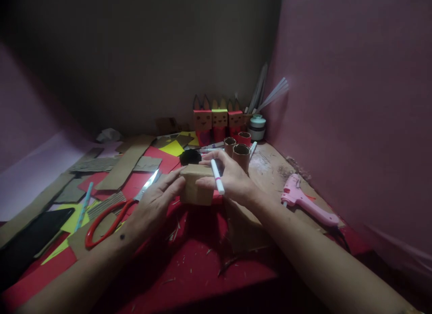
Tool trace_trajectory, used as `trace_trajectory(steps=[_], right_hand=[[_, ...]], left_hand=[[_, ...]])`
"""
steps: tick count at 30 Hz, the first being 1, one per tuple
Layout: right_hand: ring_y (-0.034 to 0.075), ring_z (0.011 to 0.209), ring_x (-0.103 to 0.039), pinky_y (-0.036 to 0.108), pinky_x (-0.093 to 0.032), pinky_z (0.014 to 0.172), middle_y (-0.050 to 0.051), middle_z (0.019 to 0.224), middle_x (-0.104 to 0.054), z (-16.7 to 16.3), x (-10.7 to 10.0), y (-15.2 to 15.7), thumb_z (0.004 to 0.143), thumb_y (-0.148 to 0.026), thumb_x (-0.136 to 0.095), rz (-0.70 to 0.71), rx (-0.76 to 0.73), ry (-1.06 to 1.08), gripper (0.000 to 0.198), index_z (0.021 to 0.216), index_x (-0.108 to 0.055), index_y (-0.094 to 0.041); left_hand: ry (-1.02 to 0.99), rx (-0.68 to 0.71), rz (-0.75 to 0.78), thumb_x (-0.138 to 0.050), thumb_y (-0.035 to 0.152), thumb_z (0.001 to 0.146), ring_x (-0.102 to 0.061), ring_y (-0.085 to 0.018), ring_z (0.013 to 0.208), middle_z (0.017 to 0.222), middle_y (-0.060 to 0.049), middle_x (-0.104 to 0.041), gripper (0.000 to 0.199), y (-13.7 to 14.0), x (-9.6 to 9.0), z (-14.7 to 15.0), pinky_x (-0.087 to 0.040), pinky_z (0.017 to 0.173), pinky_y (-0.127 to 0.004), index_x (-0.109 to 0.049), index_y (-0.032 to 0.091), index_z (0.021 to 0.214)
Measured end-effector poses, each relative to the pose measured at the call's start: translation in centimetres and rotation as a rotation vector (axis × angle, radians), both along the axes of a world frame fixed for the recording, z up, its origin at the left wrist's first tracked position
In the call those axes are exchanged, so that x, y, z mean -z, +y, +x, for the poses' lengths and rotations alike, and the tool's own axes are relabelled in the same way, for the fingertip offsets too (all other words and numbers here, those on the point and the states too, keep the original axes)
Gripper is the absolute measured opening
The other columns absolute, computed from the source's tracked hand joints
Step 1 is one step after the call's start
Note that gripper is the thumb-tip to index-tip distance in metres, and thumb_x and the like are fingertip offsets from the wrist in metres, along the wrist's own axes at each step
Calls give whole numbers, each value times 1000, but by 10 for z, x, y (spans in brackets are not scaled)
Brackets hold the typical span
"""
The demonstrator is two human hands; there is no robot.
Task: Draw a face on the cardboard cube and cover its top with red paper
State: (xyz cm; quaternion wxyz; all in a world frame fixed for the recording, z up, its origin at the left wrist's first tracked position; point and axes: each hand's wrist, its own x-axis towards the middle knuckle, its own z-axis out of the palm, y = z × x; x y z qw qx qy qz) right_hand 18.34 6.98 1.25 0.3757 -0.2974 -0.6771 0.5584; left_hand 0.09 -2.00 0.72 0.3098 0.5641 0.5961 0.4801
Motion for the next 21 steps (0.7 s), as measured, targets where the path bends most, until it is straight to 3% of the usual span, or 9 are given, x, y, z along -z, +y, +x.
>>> trace_trajectory(steps=[2,5,7,9,11,13,15,17,21], right_hand=[[27,105,-65,45,-51,92,9,117,-68,1,1,0,60,-36,-91,-1,46,-1,55,101,-57,-24],[25,99,-65,42,-53,87,8,114,-68,2,2,-1,61,-37,-90,-31,60,23,54,101,-57,-23],[25,96,-66,41,-53,84,7,110,-68,3,3,-1,60,-35,-90,-64,45,40,54,102,-57,-23],[24,94,-65,39,-53,81,7,108,-67,5,5,0,60,-33,-89,-85,46,55,53,101,-57,-23],[22,91,-65,37,-52,79,6,109,-67,6,8,0,61,-31,-87,-97,41,71,51,101,-57,-23],[20,88,-65,36,-52,78,6,108,-67,6,9,-1,61,-29,-86,-123,18,92,51,102,-56,-23],[21,88,-66,36,-53,76,6,107,-68,6,9,-3,61,-28,-86,-153,0,86,53,103,-55,-23],[23,93,-67,37,-54,78,7,111,-69,5,7,-7,61,-29,-87,-144,9,39,54,104,-55,-23],[27,105,-66,43,-53,88,9,118,-68,4,3,-11,61,-33,-89,-60,30,-62,56,104,-55,-23]], left_hand=[[57,-89,40,-53,45,93,-69,-26,98,99,-6,-78,33,-1,2,-6,-52,88,-36,-76,22,98],[48,-221,72,-58,39,90,-62,-20,73,71,-2,-69,29,0,2,-20,-49,73,-33,-70,21,71],[-11,-257,59,-57,38,91,-59,-18,66,69,-2,-66,28,2,3,-28,-48,66,-31,-67,20,72],[-82,-247,32,-59,40,90,-60,-16,66,83,-4,-71,24,5,3,-33,-50,63,-30,-70,18,90],[-206,-163,-22,-66,44,86,-64,-16,70,105,-8,-73,40,7,5,-31,-54,66,-32,-66,18,116],[-335,-37,-79,-73,49,82,-66,-17,75,115,-9,-69,58,7,7,-25,-56,69,-34,-57,20,130],[-358,27,-74,-79,46,76,-65,-18,81,111,-8,-67,58,4,9,-16,-56,70,-33,-57,21,124],[-281,12,-13,-82,40,73,-63,-18,82,100,-3,-66,47,1,10,-7,-53,70,-31,-59,21,109],[-159,14,7,-72,39,82,-53,-14,67,71,3,-57,23,-7,9,3,-45,62,-26,-59,21,78]])
